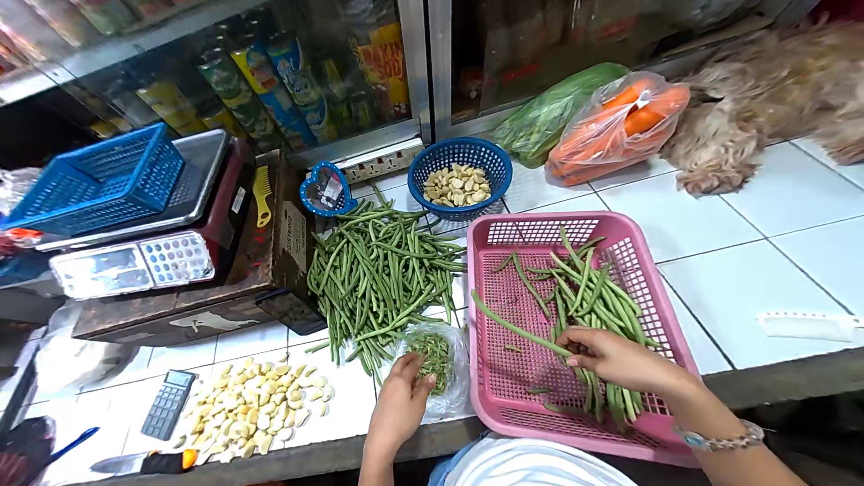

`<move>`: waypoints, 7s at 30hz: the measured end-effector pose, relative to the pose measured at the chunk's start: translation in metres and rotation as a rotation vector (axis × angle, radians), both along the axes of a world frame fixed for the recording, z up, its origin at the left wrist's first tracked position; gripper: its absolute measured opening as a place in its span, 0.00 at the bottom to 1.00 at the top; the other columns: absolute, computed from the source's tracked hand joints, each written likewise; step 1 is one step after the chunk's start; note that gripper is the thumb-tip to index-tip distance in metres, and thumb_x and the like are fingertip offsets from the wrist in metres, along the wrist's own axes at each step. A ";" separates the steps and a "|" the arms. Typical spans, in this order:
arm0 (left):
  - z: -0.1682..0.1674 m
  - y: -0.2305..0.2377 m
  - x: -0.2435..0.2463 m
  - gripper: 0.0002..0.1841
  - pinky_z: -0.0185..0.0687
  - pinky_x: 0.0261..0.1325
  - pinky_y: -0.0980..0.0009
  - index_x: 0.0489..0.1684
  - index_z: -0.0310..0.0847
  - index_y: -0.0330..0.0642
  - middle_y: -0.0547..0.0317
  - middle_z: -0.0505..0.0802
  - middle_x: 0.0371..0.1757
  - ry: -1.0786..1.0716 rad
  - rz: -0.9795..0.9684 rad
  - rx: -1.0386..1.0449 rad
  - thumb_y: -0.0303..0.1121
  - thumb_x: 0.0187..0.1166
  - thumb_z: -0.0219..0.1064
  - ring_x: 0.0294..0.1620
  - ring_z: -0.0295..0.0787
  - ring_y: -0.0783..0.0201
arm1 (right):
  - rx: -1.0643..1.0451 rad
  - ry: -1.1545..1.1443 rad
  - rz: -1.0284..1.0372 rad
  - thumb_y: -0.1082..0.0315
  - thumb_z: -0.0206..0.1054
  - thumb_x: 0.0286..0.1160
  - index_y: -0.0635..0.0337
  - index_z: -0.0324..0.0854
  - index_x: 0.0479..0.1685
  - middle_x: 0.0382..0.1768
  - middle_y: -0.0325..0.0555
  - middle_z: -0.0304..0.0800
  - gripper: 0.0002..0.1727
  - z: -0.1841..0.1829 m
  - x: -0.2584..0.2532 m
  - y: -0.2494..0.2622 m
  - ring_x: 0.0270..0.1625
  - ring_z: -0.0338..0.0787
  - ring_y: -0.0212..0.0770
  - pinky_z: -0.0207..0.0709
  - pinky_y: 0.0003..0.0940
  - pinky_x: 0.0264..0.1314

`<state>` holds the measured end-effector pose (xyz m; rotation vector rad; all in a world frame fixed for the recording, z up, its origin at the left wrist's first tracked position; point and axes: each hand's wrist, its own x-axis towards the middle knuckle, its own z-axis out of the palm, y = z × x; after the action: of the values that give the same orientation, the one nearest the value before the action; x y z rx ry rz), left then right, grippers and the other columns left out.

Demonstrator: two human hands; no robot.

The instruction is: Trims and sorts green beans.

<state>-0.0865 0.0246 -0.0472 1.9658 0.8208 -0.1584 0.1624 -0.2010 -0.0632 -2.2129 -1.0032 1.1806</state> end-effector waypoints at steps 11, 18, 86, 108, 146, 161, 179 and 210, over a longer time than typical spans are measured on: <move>-0.014 -0.055 0.038 0.34 0.78 0.34 0.87 0.78 0.50 0.09 0.55 0.90 0.37 -0.897 0.163 0.058 0.23 0.78 0.63 0.29 0.81 0.87 | 0.469 0.286 0.191 0.78 0.63 0.76 0.78 0.81 0.57 0.48 0.61 0.87 0.14 0.019 -0.076 0.054 0.45 0.85 0.40 0.79 0.33 0.53; 0.053 0.031 0.055 0.29 0.83 0.41 0.48 0.86 0.66 0.33 0.24 0.86 0.55 -0.507 0.341 0.761 0.33 0.86 0.62 0.37 0.87 0.41 | 0.276 -0.051 -0.071 0.66 0.63 0.86 0.76 0.80 0.64 0.61 0.72 0.83 0.20 0.021 -0.025 0.080 0.58 0.86 0.60 0.76 0.52 0.67; -0.018 -0.059 0.038 0.14 0.81 0.50 0.64 0.47 0.86 0.23 0.41 0.91 0.41 -0.424 0.084 -0.042 0.29 0.85 0.60 0.40 0.87 0.59 | 1.336 0.840 -1.018 0.75 0.41 0.91 0.50 0.78 0.40 0.29 0.30 0.93 0.19 0.034 -0.069 0.112 0.33 0.94 0.28 0.91 0.25 0.46; -0.014 -0.074 0.039 0.04 0.82 0.30 0.87 0.38 0.84 0.24 0.62 0.91 0.28 -0.795 0.445 -0.214 0.19 0.72 0.69 0.23 0.84 0.85 | 0.703 0.468 -0.604 0.80 0.60 0.79 0.70 0.80 0.56 0.40 0.34 0.87 0.11 0.022 -0.105 0.088 0.38 0.86 0.20 0.81 0.17 0.48; -0.042 -0.061 0.053 0.13 0.83 0.46 0.78 0.35 0.86 0.31 0.51 0.90 0.28 -0.987 0.062 0.729 0.35 0.78 0.65 0.33 0.88 0.65 | 0.579 0.204 0.035 0.79 0.65 0.73 0.81 0.85 0.48 0.50 0.69 0.88 0.12 0.006 -0.095 0.053 0.51 0.89 0.48 0.80 0.37 0.61; 0.005 -0.006 0.067 0.14 0.85 0.48 0.51 0.40 0.93 0.30 0.40 0.94 0.38 -0.717 0.080 1.024 0.33 0.74 0.66 0.42 0.92 0.40 | -0.205 -0.507 0.028 0.84 0.55 0.80 0.75 0.85 0.60 0.71 0.69 0.81 0.17 -0.054 0.062 0.023 0.80 0.72 0.70 0.60 0.63 0.82; -0.030 -0.059 0.065 0.11 0.88 0.50 0.57 0.44 0.93 0.30 0.42 0.95 0.41 -0.768 -0.127 0.724 0.27 0.72 0.68 0.42 0.94 0.45 | 0.661 -0.587 0.021 0.83 0.67 0.68 0.73 0.91 0.40 0.45 0.64 0.94 0.08 -0.035 -0.016 0.019 0.54 0.92 0.67 0.77 0.64 0.67; -0.064 -0.037 -0.007 0.19 0.79 0.63 0.38 0.60 0.87 0.24 0.24 0.88 0.60 -0.182 0.324 0.405 0.32 0.78 0.70 0.60 0.86 0.28 | 1.234 0.840 -1.139 0.72 0.40 0.92 0.48 0.80 0.38 0.33 0.31 0.95 0.21 0.029 -0.047 0.056 0.36 0.95 0.31 0.93 0.32 0.47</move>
<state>-0.0940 -0.0122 -0.1111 2.1426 1.0994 0.4012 0.1157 -0.1446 -0.0345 -0.7880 0.0620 0.5011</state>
